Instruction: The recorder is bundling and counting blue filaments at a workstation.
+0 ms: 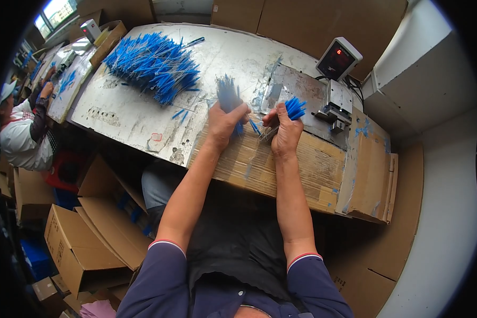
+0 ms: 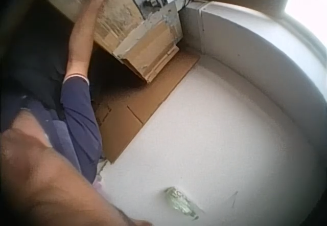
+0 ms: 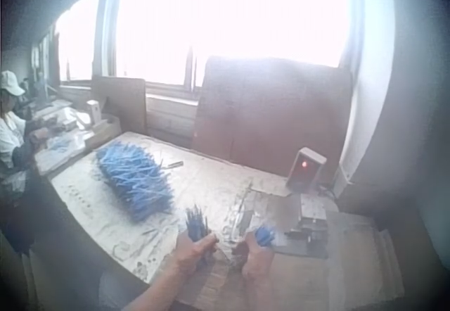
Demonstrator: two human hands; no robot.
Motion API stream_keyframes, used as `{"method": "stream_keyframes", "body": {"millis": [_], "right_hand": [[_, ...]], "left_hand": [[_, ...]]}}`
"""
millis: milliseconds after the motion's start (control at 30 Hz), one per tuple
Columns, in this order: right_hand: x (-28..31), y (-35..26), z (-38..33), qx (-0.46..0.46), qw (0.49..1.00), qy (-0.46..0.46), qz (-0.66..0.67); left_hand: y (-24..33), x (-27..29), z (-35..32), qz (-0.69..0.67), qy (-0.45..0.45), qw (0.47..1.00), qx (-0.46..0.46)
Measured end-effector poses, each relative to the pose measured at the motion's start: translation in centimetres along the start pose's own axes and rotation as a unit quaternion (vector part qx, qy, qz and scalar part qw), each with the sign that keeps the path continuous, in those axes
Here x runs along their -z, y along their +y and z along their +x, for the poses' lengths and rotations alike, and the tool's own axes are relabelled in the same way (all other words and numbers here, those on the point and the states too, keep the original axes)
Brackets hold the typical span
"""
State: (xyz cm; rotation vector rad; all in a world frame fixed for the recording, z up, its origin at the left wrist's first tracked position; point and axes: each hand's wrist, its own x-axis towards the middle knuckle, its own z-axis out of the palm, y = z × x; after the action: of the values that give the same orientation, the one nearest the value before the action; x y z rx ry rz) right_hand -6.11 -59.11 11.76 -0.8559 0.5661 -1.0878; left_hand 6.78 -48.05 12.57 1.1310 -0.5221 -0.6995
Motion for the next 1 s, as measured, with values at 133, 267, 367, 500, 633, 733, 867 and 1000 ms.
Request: {"method": "stream_keyframes", "body": {"millis": [133,267,367,500,633,733,867,1000], "right_hand": [[-1.2,0.2,-1.0,0.016,0.991,-0.08,-0.109],[-2.0,-0.5,-2.3,0.027,0.969,-0.13,-0.207],[-2.3,-0.6,-2.8,0.134,0.908,-0.141,-0.371],[-2.0,0.0,-2.9,0.231,0.864,-0.165,-0.415],[-1.9,-0.4,-2.9,0.184,0.87,-0.178,-0.421],[-1.2,-1.1,-2.2,0.004,0.948,-0.196,-0.249],[-0.6,-2.4,-1.9,-0.077,0.966,-0.184,-0.167],[-0.2,-3.1,-1.9,-0.106,0.962,-0.193,-0.162]], "left_hand": [[-0.4,0.3,0.2,0.025,-0.017,1.0,0.0],[-0.6,0.2,0.2,0.016,-0.002,1.0,0.0],[-0.7,0.4,0.3,0.006,0.009,1.0,0.003],[-1.0,0.2,0.2,-0.009,0.029,1.0,-0.008],[-1.0,0.6,0.5,-0.012,-0.004,1.0,0.006],[0.0,0.3,0.2,-0.017,-0.03,0.999,0.031],[0.6,0.6,-0.2,-0.017,-0.106,0.993,0.041],[0.8,0.6,-0.5,-0.003,-0.118,0.992,0.041]]}}
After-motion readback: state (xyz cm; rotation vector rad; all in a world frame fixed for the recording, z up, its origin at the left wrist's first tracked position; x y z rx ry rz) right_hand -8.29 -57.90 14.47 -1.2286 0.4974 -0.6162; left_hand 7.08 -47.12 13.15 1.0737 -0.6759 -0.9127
